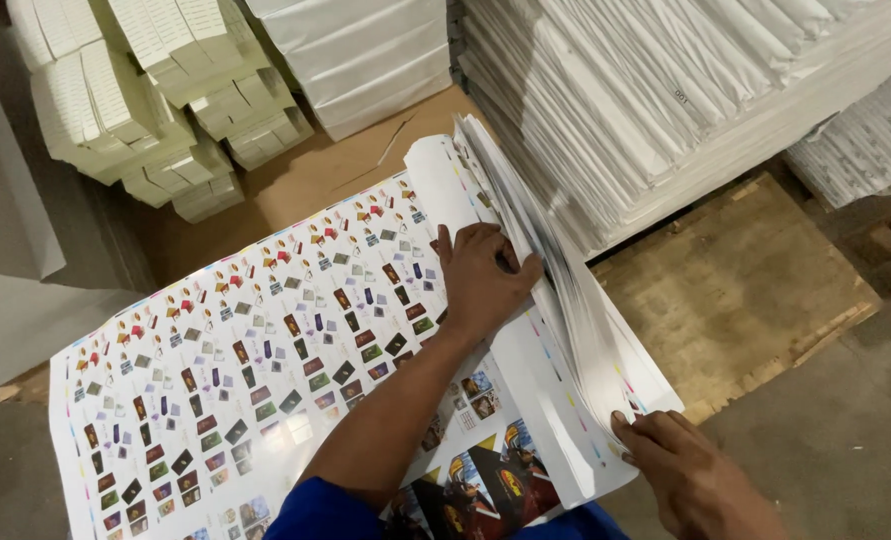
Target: Checking or counting large printed sheets in a production environment by flipping through them one by one.
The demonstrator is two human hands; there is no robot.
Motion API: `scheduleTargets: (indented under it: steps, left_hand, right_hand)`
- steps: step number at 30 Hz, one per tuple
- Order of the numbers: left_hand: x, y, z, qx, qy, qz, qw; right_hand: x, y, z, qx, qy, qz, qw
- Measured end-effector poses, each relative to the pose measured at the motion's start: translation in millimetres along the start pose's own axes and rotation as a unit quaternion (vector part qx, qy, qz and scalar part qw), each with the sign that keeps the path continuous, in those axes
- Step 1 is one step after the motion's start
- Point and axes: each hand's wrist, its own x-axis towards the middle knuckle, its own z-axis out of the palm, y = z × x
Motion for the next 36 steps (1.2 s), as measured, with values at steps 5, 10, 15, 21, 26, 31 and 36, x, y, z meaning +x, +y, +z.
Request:
scheduleTargets:
  steps: [5,10,15,21,26,31,36]
  left_hand:
    - [-2.0,-3.5,7.6,0.022,0.030,0.023,0.999]
    - [-1.6,-19.9,13.6,0.076,0.046,0.142,0.986]
    - [3.6,-12.5,-7.0,0.041,-0.068,0.141,0.987]
    - [13.5,-29.7,-4.6,-0.061,-0.101,-0.005,0.993]
    - [11.7,-37.2,1.2,-0.074,-0.076,-0.017,0.994]
    - [12.7,-18.2,-8.5,-0.080,-0.040,-0.059,0.994]
    - [13.4,-18.9,-5.9,-0.056,-0.041,-0.043,0.997]
  right_hand:
    - [3.8,1.4,-16.8,0.035,-0.041,0.137,0.989]
    - [11.8,4.5,-42.2,0.260,0.023,0.454,0.852]
    - [22.0,6.1,-41.4,0.092,-0.029,0.403,0.910]
    - [14.0,-1.6,-29.9,0.054,0.016,0.285,0.957]
    - [13.4,-9.0,-23.8,0.128,0.044,0.125,0.983]
    - [11.7,-5.0,-24.7,0.096,-0.058,0.100,0.989]
    - [10.5,0.4,-13.9,0.115,0.020,-0.004,0.993]
